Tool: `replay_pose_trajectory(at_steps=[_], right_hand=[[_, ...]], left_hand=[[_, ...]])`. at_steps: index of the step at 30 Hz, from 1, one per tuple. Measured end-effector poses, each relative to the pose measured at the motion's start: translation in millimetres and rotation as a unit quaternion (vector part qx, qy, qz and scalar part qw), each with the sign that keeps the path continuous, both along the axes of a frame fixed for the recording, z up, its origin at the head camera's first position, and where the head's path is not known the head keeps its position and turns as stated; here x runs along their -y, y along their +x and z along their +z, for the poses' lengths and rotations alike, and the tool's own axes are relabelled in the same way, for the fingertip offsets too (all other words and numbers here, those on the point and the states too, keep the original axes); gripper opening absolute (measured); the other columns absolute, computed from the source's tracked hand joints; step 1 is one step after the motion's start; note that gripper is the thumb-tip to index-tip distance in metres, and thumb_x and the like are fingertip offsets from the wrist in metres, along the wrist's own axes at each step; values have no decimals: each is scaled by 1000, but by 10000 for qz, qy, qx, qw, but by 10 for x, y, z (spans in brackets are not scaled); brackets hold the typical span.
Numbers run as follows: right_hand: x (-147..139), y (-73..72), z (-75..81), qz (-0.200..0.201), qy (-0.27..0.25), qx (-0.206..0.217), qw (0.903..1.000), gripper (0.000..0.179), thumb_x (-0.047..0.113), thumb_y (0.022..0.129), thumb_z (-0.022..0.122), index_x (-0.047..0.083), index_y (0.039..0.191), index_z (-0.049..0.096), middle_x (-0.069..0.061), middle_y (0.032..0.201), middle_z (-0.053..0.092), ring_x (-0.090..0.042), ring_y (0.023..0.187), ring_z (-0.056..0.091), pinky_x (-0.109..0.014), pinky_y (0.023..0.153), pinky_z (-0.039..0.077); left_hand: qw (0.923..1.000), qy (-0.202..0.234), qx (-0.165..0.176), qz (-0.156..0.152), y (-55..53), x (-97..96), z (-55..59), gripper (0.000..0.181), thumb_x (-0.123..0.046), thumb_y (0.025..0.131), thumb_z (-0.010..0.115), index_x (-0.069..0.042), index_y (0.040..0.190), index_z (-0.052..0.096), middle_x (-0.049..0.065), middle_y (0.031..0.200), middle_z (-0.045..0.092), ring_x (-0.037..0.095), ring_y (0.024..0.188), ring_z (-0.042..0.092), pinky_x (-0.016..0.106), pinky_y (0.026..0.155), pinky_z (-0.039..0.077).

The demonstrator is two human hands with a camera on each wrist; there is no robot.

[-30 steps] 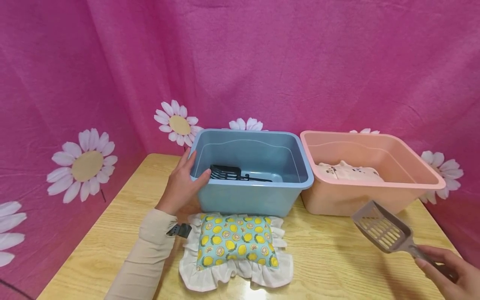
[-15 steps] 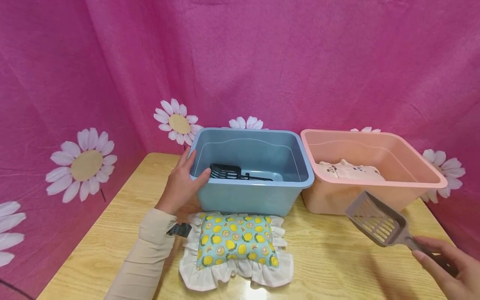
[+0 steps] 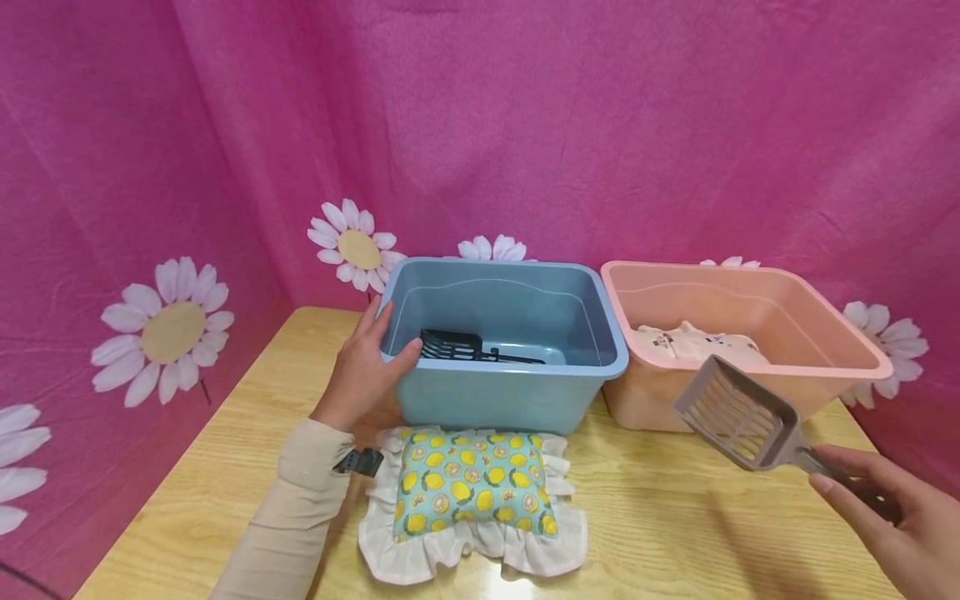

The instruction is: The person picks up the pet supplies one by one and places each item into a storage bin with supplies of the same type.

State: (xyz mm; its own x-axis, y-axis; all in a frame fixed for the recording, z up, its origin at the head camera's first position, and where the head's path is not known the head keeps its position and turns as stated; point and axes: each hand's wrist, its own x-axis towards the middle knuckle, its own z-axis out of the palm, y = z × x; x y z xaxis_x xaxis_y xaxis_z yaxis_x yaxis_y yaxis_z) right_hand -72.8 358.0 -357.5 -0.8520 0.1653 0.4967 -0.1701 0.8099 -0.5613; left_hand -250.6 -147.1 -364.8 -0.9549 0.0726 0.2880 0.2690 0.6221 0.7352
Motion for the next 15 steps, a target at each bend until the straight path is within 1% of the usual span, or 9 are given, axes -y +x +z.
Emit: replay_pose_trajectory(at_steps=[1, 3, 6, 8, 10, 11, 15], right_hand=[[1, -14, 18, 59, 11, -60, 10000, 27, -2, 88, 66, -7, 115, 64, 36, 84, 54, 1, 52, 48, -19, 41, 34], [-3, -42, 54, 245, 9, -194, 9995, 27, -5, 87, 65, -7, 114, 64, 36, 88, 55, 8, 59, 52, -15, 43, 37], [16, -78, 118, 433, 11, -310, 9986, 28, -7, 86, 66, -7, 114, 64, 34, 90, 58, 11, 62, 51, -15, 44, 37], [34, -104, 156, 461, -23, -290, 9985, 29, -5, 86, 66, -5, 115, 65, 34, 91, 59, 11, 64, 52, -15, 44, 37], [54, -127, 191, 415, -31, -258, 9988, 30, -2, 87, 67, -2, 116, 66, 31, 87, 61, 4, 59, 48, -19, 43, 34], [62, -137, 206, 386, -28, -244, 9990, 30, 0, 87, 68, -2, 117, 66, 28, 85, 63, 3, 57, 48, -20, 43, 33], [92, -163, 241, 298, 44, -114, 9995, 32, 4, 88, 69, -3, 119, 65, 30, 87, 61, 4, 58, 49, -18, 44, 35]], left_hand=[[10000, -6, -12, -7, -2, 0, -2, 84, -53, 88, 58, -16, 154, 23, 1, 161, 13, 37, 139, 30, 56, 89, 49], [10000, -9, -24, -13, -2, -1, -4, 84, -53, 88, 58, -16, 154, 23, 1, 161, 12, 37, 139, 30, 56, 89, 49], [10000, -23, -43, 12, 2, 4, -5, 84, -53, 88, 59, -16, 154, 24, 1, 161, 13, 36, 139, 30, 56, 89, 49], [10000, -19, -64, 39, 6, 6, -1, 84, -52, 88, 59, -16, 154, 24, 1, 161, 13, 36, 138, 31, 56, 88, 49], [10000, 3, -87, 49, 3, 5, 2, 84, -52, 87, 59, -15, 154, 25, 2, 161, 14, 37, 138, 31, 56, 88, 49], [10000, 7, -82, 51, 1, 3, 3, 84, -53, 87, 59, -16, 154, 24, 2, 161, 14, 37, 138, 31, 56, 87, 49], [10000, 46, -16, 43, 2, -3, 1, 84, -52, 87, 60, -17, 154, 24, 2, 161, 14, 37, 138, 31, 56, 87, 50]])
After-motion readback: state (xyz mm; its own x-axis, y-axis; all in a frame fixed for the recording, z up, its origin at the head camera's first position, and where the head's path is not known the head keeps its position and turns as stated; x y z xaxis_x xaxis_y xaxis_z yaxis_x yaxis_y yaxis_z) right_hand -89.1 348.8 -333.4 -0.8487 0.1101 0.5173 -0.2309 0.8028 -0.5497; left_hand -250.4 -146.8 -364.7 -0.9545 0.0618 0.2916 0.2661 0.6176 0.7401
